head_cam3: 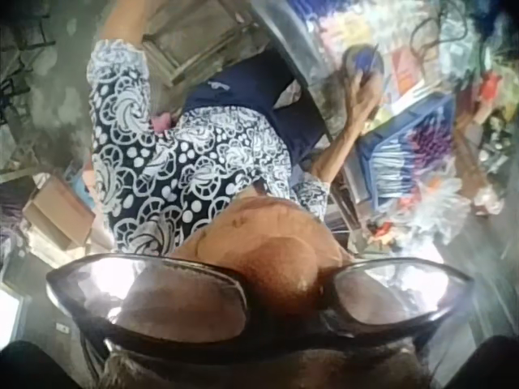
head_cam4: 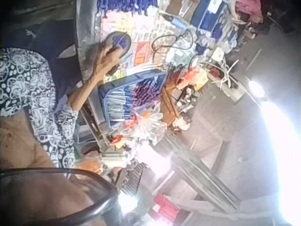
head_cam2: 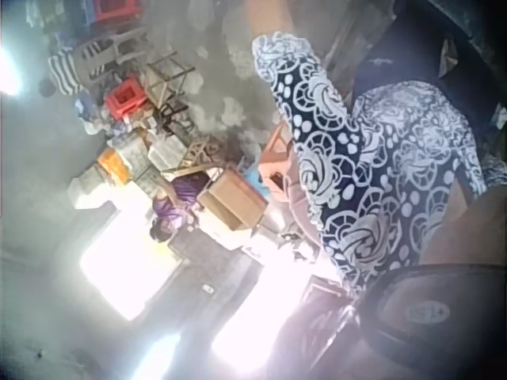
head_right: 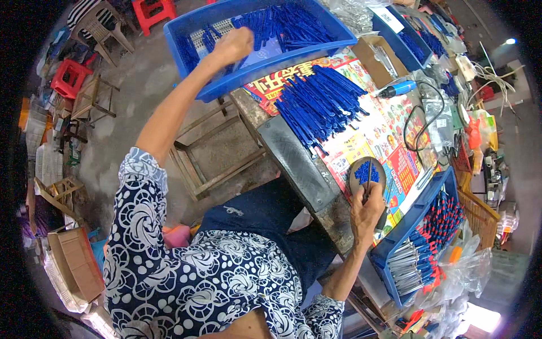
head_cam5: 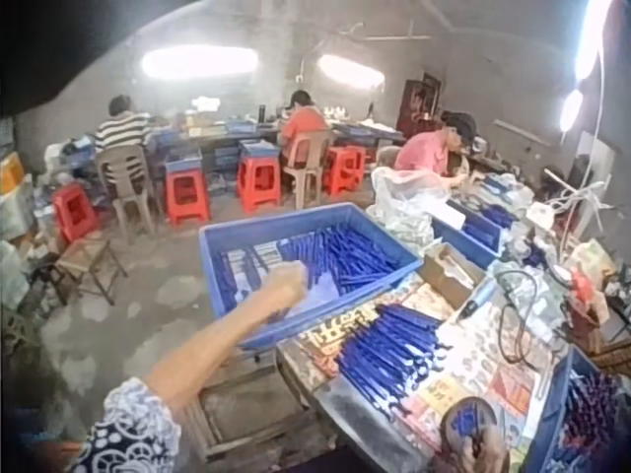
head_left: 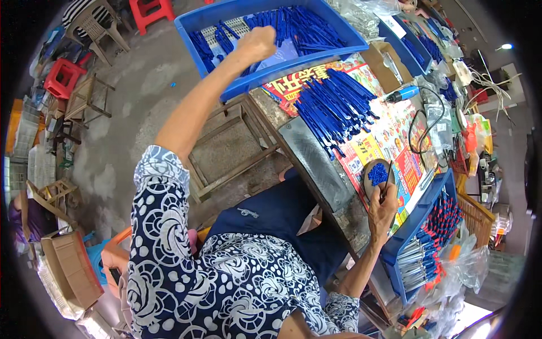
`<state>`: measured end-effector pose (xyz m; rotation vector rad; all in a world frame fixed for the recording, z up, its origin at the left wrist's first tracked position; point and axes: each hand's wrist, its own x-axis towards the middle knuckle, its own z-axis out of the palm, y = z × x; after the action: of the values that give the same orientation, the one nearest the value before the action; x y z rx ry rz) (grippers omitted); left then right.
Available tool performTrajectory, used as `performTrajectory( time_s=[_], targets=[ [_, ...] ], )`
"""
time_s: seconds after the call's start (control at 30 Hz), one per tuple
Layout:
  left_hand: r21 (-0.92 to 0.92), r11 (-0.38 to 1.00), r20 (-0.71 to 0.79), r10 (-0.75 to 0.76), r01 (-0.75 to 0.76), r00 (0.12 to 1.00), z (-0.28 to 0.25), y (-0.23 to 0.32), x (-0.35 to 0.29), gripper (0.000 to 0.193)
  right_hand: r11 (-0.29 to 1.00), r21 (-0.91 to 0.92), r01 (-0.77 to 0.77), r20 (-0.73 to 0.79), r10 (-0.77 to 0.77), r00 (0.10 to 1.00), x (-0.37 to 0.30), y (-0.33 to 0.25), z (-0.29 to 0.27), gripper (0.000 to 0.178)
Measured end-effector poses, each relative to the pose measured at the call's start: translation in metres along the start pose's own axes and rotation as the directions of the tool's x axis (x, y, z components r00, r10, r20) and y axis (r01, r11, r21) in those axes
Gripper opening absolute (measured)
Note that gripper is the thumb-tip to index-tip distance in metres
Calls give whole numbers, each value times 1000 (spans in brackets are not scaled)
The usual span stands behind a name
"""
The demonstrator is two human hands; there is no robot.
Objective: Assembling ballpoint pens by inserting ink cartridges and components into pen bodies.
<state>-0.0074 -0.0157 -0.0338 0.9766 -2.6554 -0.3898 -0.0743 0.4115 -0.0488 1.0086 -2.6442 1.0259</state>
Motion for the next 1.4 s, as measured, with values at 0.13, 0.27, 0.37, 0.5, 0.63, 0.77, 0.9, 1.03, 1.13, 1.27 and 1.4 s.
performTrajectory(
  time_s=[0.13,0.27,0.37,0.5,0.63,0.77,0.9,1.03,1.13,1.27,1.4],
  targets=[
    [66,996,232,-75,61,970,10,-29,-5,29,1000,-22,-20,13,20,1000,-4,-9,0,7],
    [65,991,205,-128,117,970,6,-3,-13,33,999,-49,-14,-3,14,1000,-10,-6,-1,7],
    [36,989,164,-150,146,975,7,-4,-15,30,1000,4,-7,-20,7,1000,-13,-10,0,6],
    [-35,987,92,-151,154,984,15,-8,-9,30,995,47,-90,-10,91,996,-18,-11,-3,5],
    [-249,967,-206,-97,44,974,17,-28,-6,25,987,120,-106,-10,107,994,-18,-14,-3,7],
    [-546,797,-440,-9,-260,898,-16,23,-27,17,971,182,-155,2,157,988,-14,-12,-4,7],
    [-872,404,-279,53,-276,959,-28,74,-65,27,818,458,-349,115,335,935,-4,-30,-1,6],
    [-998,10,65,206,64,976,-7,125,-126,27,760,534,-372,188,322,928,3,-40,2,9],
    [-925,-69,331,331,373,883,15,151,-167,25,678,613,-406,250,321,914,4,-47,6,10],
    [-840,-111,457,382,531,803,49,169,-200,20,648,633,-425,309,292,905,1,-46,8,14],
    [-845,-103,456,374,525,807,59,173,-211,16,628,640,-444,321,307,896,-3,-42,10,14]
  ],
)
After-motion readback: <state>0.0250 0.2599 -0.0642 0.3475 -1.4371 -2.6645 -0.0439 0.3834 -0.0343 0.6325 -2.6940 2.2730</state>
